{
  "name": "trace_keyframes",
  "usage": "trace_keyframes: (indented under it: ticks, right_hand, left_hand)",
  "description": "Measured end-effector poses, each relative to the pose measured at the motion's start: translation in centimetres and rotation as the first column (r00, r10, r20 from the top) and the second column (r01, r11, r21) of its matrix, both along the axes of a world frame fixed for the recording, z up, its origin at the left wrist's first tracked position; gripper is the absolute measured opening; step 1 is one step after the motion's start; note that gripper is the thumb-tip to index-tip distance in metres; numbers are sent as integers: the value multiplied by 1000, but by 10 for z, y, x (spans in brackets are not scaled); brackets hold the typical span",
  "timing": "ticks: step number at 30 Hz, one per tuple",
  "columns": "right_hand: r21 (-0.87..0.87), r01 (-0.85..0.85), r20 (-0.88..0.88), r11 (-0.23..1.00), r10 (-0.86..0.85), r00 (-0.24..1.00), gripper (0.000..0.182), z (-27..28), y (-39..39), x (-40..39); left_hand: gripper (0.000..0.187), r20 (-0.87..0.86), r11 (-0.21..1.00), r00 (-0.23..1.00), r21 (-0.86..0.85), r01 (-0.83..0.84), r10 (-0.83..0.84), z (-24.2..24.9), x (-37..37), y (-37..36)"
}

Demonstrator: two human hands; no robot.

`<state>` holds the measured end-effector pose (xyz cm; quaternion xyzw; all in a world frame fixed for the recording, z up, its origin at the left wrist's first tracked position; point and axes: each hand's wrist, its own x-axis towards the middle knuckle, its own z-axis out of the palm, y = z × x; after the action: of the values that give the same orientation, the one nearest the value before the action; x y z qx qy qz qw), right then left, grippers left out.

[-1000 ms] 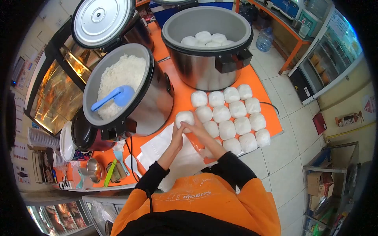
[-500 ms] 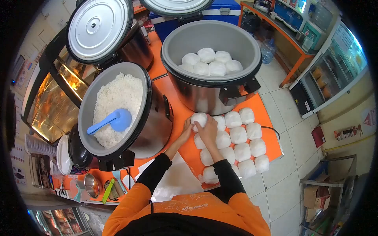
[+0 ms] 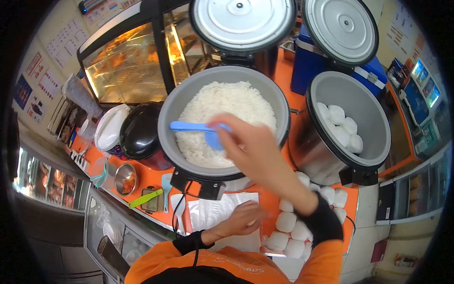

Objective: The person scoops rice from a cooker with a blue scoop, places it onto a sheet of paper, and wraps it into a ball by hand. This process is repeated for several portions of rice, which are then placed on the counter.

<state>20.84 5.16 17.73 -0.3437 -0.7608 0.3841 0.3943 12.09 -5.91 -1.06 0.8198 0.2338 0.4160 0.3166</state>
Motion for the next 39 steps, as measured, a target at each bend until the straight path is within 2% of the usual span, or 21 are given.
trace_keyframes:
  ticks: [1, 2, 3, 4, 5, 8, 10, 11, 12, 14, 16, 19, 20, 23, 26, 29, 32, 33, 36, 38, 39]
  right_hand:
    - [-110, -152, 206, 982, 172, 963, 29, 4, 28, -27]
    - [-346, -156, 276, 925, 260, 925, 33, -2, 52, -55]
    - [-560, -126, 324, 819, 356, 877, 37, -18, 73, -77]
    - [-659, -56, 354, 750, 375, 857, 42, -55, 98, -94]
    - [-742, 21, 381, 670, 395, 836, 47, -79, 115, -107]
    - [-722, 130, 512, 679, 399, 761, 50, -70, 121, -108]
    - [-627, 69, 615, 776, 438, 656, 50, -31, 117, -89]
    - [-444, -119, 757, 888, 443, 479, 41, -29, 133, -74]
    - [-267, -342, 876, 901, 375, 303, 34, -29, 145, -59]
    - [-246, -161, 830, 956, 293, 474, 29, -6, 140, -41]
    - [-65, -112, 821, 992, 117, 559, 26, -11, 150, -35]
    - [202, 148, 701, 968, -248, 669, 26, -48, 173, -51]
    - [273, 268, 626, 924, -382, 680, 27, -63, 182, -59]
    - [491, 31, 755, 871, -442, 485, 37, -73, 188, -88]
    - [431, 15, 777, 902, -379, 502, 40, -76, 194, -118]
    - [343, -25, 846, 939, -298, 442, 46, -60, 187, -136]
    - [127, -109, 924, 986, -77, 375, 51, -74, 154, -150]
    - [34, -86, 922, 996, 2, 387, 56, -77, 153, -145]
    - [-146, -214, 927, 966, 209, 310, 56, -78, 145, -125]
    - [-431, -47, 891, 901, 434, 135, 59, -59, 131, -115]
    - [-536, 20, 831, 844, 523, 189, 60, -58, 116, -100]
  left_hand:
    - [31, 70, 976, 990, 175, -133, 123, 13, -15, -7]
    - [26, 158, 904, 961, 334, -268, 226, 25, -30, -13]
    - [27, 194, 831, 923, 401, -384, 333, 37, -44, -16]
    - [27, 239, 739, 871, 462, -490, 428, 45, -58, -15]
    - [26, 273, 648, 800, 476, -595, 534, 49, -70, -12]
    - [27, 326, 403, 580, 471, -784, 746, 49, -102, -1]
    - [25, 334, 398, 533, 394, -828, 777, 46, -114, 2]
    - [24, 334, 395, 517, 370, -841, 788, 45, -117, 5]
    - [24, 333, 393, 504, 348, -851, 797, 44, -119, 9]
    - [23, 300, 446, 537, 321, -835, 789, 47, -115, 14]
    - [23, 301, 460, 548, 318, -829, 780, 49, -105, 22]
    - [24, 288, 391, 495, 351, -851, 820, 36, -99, 25]
    - [25, 289, 374, 482, 357, -856, 827, 32, -100, 25]
    - [22, 258, 400, 524, 409, -820, 812, 31, -101, 22]
    - [20, 228, 420, 542, 421, -804, 809, 27, -102, 19]
    - [19, 236, 426, 557, 436, -793, 796, 27, -102, 21]
    - [17, 226, 424, 564, 460, -780, 794, 25, -104, 19]
    - [17, 224, 414, 560, 471, -779, 798, 25, -104, 19]
    - [13, 258, 377, 546, 493, -784, 797, 21, -104, 23]
    - [13, 270, 365, 539, 494, -789, 798, 21, -104, 23]
    - [13, 264, 365, 535, 491, -791, 803, 21, -105, 22]
